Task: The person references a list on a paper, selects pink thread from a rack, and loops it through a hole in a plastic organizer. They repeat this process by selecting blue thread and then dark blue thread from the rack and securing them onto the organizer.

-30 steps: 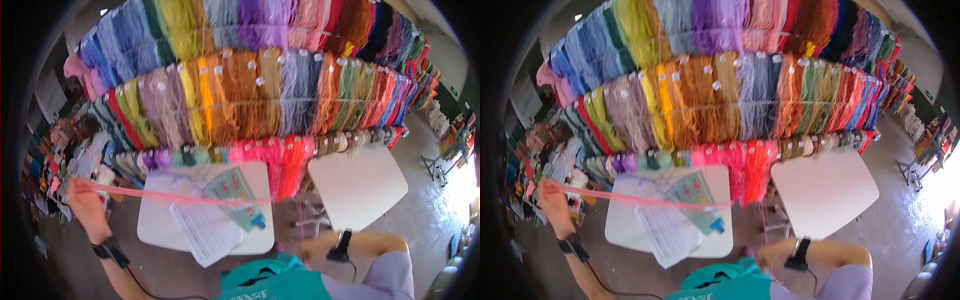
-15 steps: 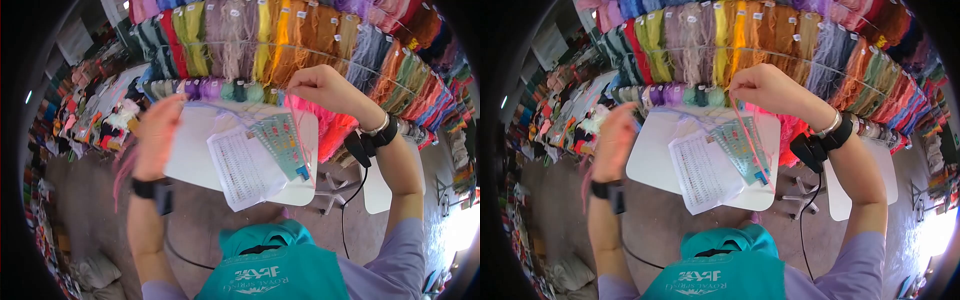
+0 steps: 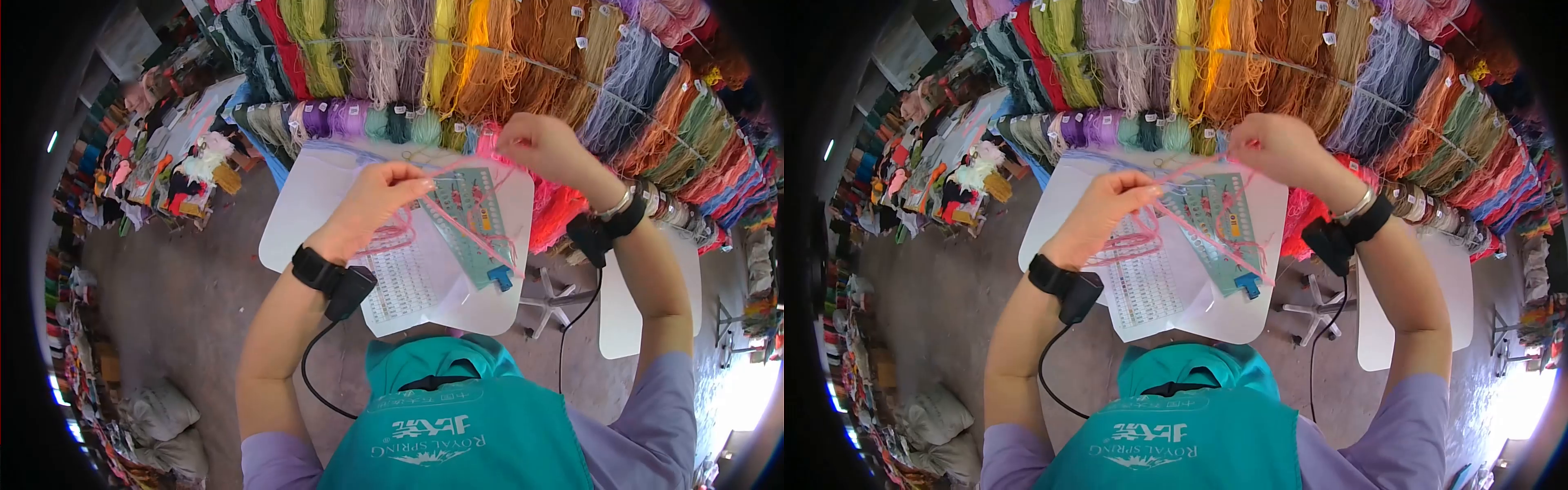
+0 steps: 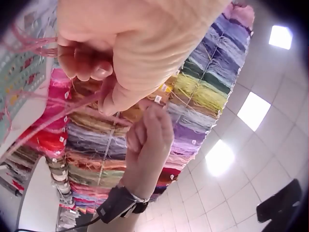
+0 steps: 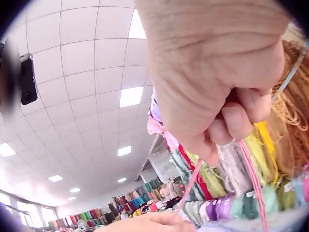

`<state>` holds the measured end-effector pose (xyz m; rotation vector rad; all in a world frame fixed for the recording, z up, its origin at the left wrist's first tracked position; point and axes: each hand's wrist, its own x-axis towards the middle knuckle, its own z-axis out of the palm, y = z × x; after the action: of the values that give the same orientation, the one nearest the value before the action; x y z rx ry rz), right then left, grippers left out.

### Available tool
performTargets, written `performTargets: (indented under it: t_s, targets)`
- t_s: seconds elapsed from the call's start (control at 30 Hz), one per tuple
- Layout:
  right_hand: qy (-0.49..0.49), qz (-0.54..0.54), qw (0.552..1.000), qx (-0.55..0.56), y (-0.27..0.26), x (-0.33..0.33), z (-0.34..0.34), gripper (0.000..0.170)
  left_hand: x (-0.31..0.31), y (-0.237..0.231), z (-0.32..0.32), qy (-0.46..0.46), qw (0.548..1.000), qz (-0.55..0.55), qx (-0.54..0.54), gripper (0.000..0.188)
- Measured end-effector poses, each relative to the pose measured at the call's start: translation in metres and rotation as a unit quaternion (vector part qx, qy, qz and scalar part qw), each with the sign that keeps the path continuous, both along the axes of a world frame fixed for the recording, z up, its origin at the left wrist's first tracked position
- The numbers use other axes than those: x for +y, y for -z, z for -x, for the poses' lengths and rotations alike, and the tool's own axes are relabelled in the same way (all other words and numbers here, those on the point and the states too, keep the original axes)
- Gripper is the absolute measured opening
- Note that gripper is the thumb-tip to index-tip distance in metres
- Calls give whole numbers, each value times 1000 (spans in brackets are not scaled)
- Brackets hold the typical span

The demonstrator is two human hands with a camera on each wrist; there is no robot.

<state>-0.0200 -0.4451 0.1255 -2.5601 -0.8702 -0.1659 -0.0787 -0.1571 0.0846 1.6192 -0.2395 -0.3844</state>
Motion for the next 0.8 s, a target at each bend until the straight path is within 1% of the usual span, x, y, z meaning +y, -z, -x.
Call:
performTargets:
  t_s: [0.03,0.1,0.13,0.17,0.2,0.23,0.27,0.3,0.33,0.37,0.4,0.43,0.47,0.53,0.57,0.63,0.7,0.73,0.77,0.8]
  targets:
    - [-72,-33,992,-102,20,-1,1,15,-3,-5,0,-10,1000,-3,-22,18]
    - [-159,-129,978,-46,58,14,6,17,-12,-14,0,-25,997,-8,-68,18]
    - [-169,-237,946,144,70,31,18,18,-16,-19,-2,-31,992,-27,-115,18]
    - [-171,-333,868,327,79,44,30,19,-18,-24,-4,-37,985,-44,-163,17]
    - [-183,-395,781,448,87,44,38,18,-18,-27,-6,-44,975,-63,-209,17]
    - [-191,-445,674,557,94,44,44,18,-12,-28,-10,-52,959,-126,-249,17]
    - [-194,-484,549,653,98,44,46,17,-1,-29,-13,-60,937,-189,-287,17]
    - [-148,-489,564,649,96,33,45,8,11,-30,-15,-67,910,-251,-323,17]
    - [-107,-489,590,633,94,14,38,7,22,-28,-14,-73,901,-288,-316,17]
    - [-96,-470,621,620,95,-9,25,7,33,-21,-13,-79,891,-324,-308,17]
    - [-73,-440,675,588,92,-33,14,6,41,-16,-10,-84,881,-358,-299,17]
    - [-68,-435,684,581,92,-56,5,6,45,-12,-7,-75,881,-379,-274,18]
    - [-50,-401,731,551,89,-79,-4,7,47,-5,-4,-69,888,-374,-258,18]
    - [-2,-337,793,508,80,-118,-20,13,46,16,-1,-58,902,-363,-229,19]
    - [16,-298,822,486,76,-133,-26,15,42,25,-1,-56,918,-334,-209,19]
    - [54,-204,871,443,70,-148,-32,19,30,45,0,-55,945,-275,-168,20]
    - [92,-92,907,401,69,-153,-37,22,16,68,-1,-57,961,-235,-136,21]
    - [26,-70,958,276,75,-147,-38,27,8,75,-2,-59,967,-215,-120,21]
    - [-41,-48,988,144,83,-135,-37,32,1,79,-2,-62,967,-229,-95,21]
    - [-107,-26,994,9,88,-120,-33,38,-7,81,-1,-61,973,-211,-75,20]
